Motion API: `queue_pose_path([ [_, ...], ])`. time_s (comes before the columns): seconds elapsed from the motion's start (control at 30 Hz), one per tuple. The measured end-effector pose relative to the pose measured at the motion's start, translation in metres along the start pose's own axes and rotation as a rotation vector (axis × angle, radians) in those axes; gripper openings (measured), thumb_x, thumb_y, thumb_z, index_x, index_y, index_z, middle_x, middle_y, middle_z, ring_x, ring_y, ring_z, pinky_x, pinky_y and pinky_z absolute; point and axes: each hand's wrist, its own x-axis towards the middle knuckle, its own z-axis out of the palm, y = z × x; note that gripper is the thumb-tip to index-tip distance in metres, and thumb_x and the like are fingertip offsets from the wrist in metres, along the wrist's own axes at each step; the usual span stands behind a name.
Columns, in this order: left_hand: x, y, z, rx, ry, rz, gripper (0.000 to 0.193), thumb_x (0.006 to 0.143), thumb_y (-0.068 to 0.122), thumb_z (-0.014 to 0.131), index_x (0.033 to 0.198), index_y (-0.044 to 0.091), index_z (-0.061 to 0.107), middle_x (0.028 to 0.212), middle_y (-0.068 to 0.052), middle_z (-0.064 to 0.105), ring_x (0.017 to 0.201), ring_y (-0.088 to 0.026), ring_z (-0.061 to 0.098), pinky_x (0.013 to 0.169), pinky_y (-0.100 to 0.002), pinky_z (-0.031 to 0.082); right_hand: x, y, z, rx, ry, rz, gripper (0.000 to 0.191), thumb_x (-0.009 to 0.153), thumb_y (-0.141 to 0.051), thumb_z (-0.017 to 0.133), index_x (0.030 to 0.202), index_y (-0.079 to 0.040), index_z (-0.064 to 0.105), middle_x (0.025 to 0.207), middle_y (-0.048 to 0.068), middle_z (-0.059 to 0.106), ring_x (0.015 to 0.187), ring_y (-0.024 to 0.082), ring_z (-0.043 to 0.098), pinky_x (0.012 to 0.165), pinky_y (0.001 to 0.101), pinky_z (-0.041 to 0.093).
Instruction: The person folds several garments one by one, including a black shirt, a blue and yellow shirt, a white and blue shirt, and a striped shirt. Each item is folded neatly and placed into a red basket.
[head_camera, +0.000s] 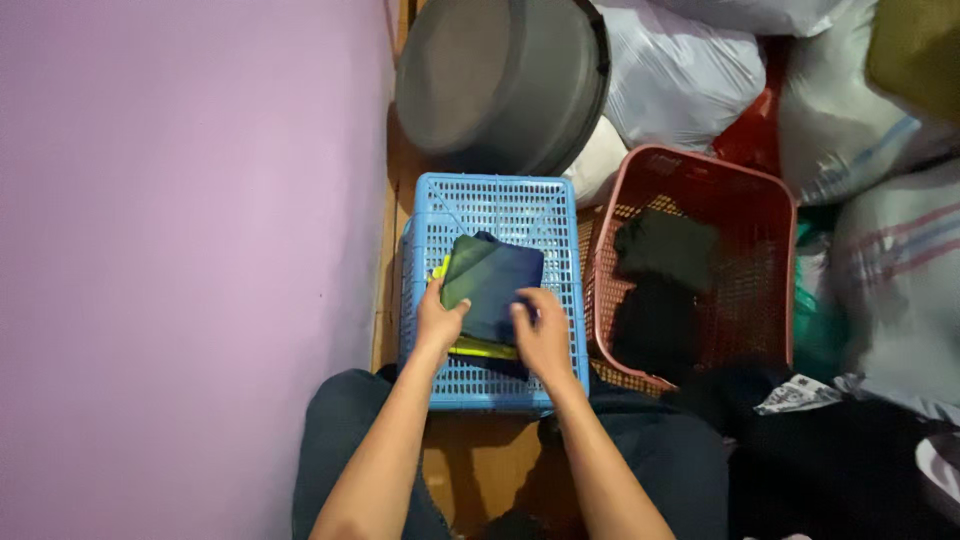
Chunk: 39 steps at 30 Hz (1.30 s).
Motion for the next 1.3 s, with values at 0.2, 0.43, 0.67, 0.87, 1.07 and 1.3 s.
queue_pose_path([
  [0.2, -0.023, 0.007, -0.001, 0.768, 0.246, 0.548, 0.059, 0.081, 0.006, 0.069, 0.139, 0.007, 0.055, 0.123, -0.021, 0.064, 0.111, -0.038, 0.063, 0.093, -0.050, 0.048, 0.010, 0.025, 0.002, 0.151, 0.002, 0.552, 0.046, 0.086, -0.025, 0.081, 0.119, 0.002, 0.065, 0.090, 0.012, 0.071, 0.082, 0.020, 0.067, 0.076, 0.0338, 0.054],
  [0.43, -0.039, 0.006, 0.018, 0.464, 0.221, 0.329, 0.035, 0.101, 0.026, 0.058, 0.131, 0.009, 0.063, 0.105, -0.013, 0.069, 0.099, -0.034, 0.065, 0.085, -0.047, 0.052, 0.037, 0.002, 0.015, 0.485, -0.162, 0.658, 0.042, 0.074, -0.011, 0.078, 0.112, 0.003, 0.069, 0.094, 0.008, 0.076, 0.081, 0.018, 0.072, 0.075, 0.0331, 0.058],
  [0.67, -0.012, -0.011, 0.014, -1.061, -0.014, -0.355, 0.043, 0.107, 0.043, 0.049, 0.131, 0.009, 0.059, 0.112, -0.006, 0.067, 0.101, -0.026, 0.064, 0.089, -0.045, 0.052, 0.001, -0.071, 0.009, 0.014, -0.282, -0.271, 0.041, 0.072, 0.004, 0.063, 0.113, -0.003, 0.069, 0.108, 0.016, 0.061, 0.104, 0.036, 0.058, 0.091, 0.0437, 0.049],
  [0.87, -0.030, -0.015, -0.004, -0.973, -0.200, 0.073, 0.051, 0.106, 0.044, 0.043, 0.142, 0.008, 0.051, 0.131, -0.009, 0.060, 0.120, -0.027, 0.057, 0.106, -0.044, 0.043, -0.043, -0.102, -0.003, -0.122, -0.464, -0.414, 0.044, 0.082, -0.012, 0.074, 0.125, -0.004, 0.067, 0.118, 0.016, 0.062, 0.109, 0.037, 0.056, 0.095, 0.0491, 0.041],
  [1.07, -0.036, -0.018, -0.015, -0.524, -0.287, 0.497, 0.060, 0.106, 0.044, 0.038, 0.153, 0.008, 0.043, 0.150, -0.013, 0.053, 0.140, -0.029, 0.049, 0.122, -0.043, 0.034, -0.069, -0.069, -0.006, 0.373, 0.132, 0.235, 0.067, 0.083, -0.037, 0.075, 0.141, -0.013, 0.052, 0.150, 0.016, 0.049, 0.142, 0.040, 0.043, 0.114, 0.0566, 0.032],
  [1.3, -0.049, -0.022, -0.014, -1.105, -0.350, 0.070, 0.062, 0.101, 0.043, 0.044, 0.151, 0.006, 0.043, 0.150, -0.015, 0.053, 0.137, -0.030, 0.051, 0.118, -0.044, 0.037, -0.074, -0.034, 0.002, 1.620, -0.169, 0.957, 0.062, 0.086, -0.026, 0.074, 0.140, -0.002, 0.055, 0.136, 0.019, 0.064, 0.124, 0.036, 0.058, 0.110, 0.0560, 0.044],
])
